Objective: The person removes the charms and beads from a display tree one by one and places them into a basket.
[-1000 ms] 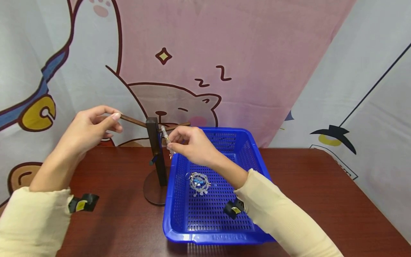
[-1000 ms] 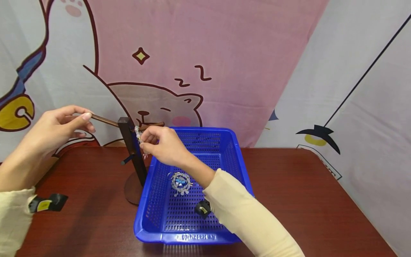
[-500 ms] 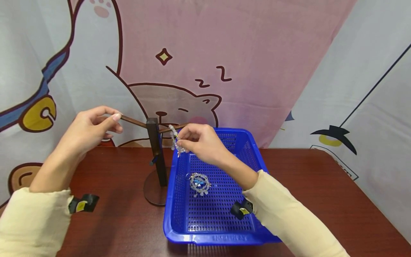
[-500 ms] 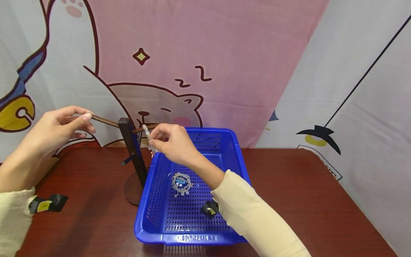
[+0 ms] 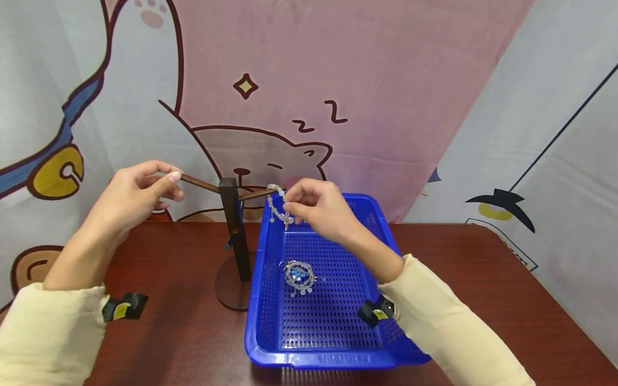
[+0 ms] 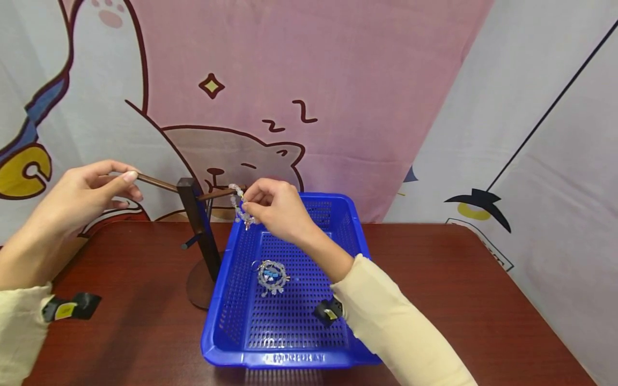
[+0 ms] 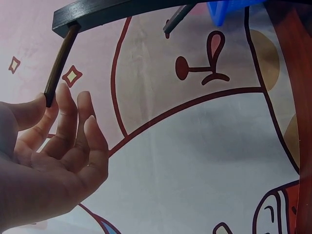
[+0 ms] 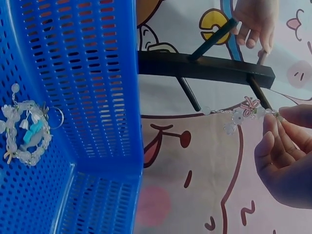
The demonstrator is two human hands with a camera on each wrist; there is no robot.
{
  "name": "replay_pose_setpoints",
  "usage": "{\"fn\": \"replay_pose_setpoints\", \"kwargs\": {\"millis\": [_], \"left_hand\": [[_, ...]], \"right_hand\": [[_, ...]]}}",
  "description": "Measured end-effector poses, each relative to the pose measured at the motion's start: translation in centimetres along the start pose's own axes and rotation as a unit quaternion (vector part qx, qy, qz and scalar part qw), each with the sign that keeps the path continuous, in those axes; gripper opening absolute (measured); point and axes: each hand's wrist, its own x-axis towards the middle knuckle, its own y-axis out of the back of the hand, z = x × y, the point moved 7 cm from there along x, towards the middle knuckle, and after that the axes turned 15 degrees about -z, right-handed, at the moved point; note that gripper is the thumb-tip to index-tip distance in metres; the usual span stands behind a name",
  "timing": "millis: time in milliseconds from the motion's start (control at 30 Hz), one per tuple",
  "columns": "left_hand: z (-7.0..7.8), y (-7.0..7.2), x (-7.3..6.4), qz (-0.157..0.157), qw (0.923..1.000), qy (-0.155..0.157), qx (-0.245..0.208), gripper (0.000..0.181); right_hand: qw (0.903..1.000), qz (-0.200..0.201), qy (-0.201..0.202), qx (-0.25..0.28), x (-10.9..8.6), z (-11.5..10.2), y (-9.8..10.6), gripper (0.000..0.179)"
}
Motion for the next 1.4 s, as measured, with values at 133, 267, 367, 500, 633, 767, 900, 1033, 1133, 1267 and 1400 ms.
{"fn": "replay_pose_setpoints", "kwargs": {"millis": [133,267,367,500,633,767,900,1033,1133,1267,1400], "left_hand": [[-0.1,0.0,0.0,0.001,1.0,-0.003,-0.002,0.03],[-0.1,0.0,0.0,0.002,0.9999,-0.005,-0.009,0.027],[-0.1,0.0,0.0,0.002,0.9999,-0.003,-0.011,0.026],[-0.1,0.0,0.0,0.0,0.9999,0.0,-0.01,0.028],[-0.2,0.0,0.0,0.001,1.0,0.001,-0.008,0.028],[-0.2,0.0,0.0,0.003,1.0,-0.001,-0.008,0.027],[-0.1,0.0,-0.1,0.004,1.0,-0.004,-0.007,0.027],[-0.1,-0.1,-0.1,0.003,0.9999,-0.008,-0.006,0.029],[0.0,-0.1,-0.1,0.001,0.9999,-0.008,-0.007,0.03],[0.1,-0.1,-0.1,0.0,1.0,-0.005,-0.006,0.03],[0.2,-0.1,-0.1,-0.001,1.0,-0.005,-0.004,0.03]], "right_hand": [[1.0,0.004,-0.004,0.004,-0.2,0.1,0.6,0.004],[0.9999,0.011,-0.007,0.01,-0.3,0.2,1.0,0.004],[0.9998,0.016,-0.008,0.011,-0.5,0.3,1.4,0.005],[0.9997,0.019,-0.016,0.005,-0.8,0.6,1.7,0.005],[0.9995,0.015,-0.026,0.004,-1.1,1.2,1.9,0.005],[0.9996,0.004,-0.029,-0.001,-1.3,2.1,1.8,0.005],[0.9992,-0.01,-0.037,-0.007,-1.7,3.2,1.6,0.005],[0.9983,-0.026,-0.05,-0.017,-2.1,4.5,1.1,0.004],[0.9971,-0.039,-0.061,-0.026,-2.3,5.6,0.6,0.004],[0.9947,-0.055,-0.081,-0.032,-2.6,7.1,-0.1,0.004],[0.9923,-0.066,-0.1,-0.031,-2.8,8.3,-0.7,0.004]]}}
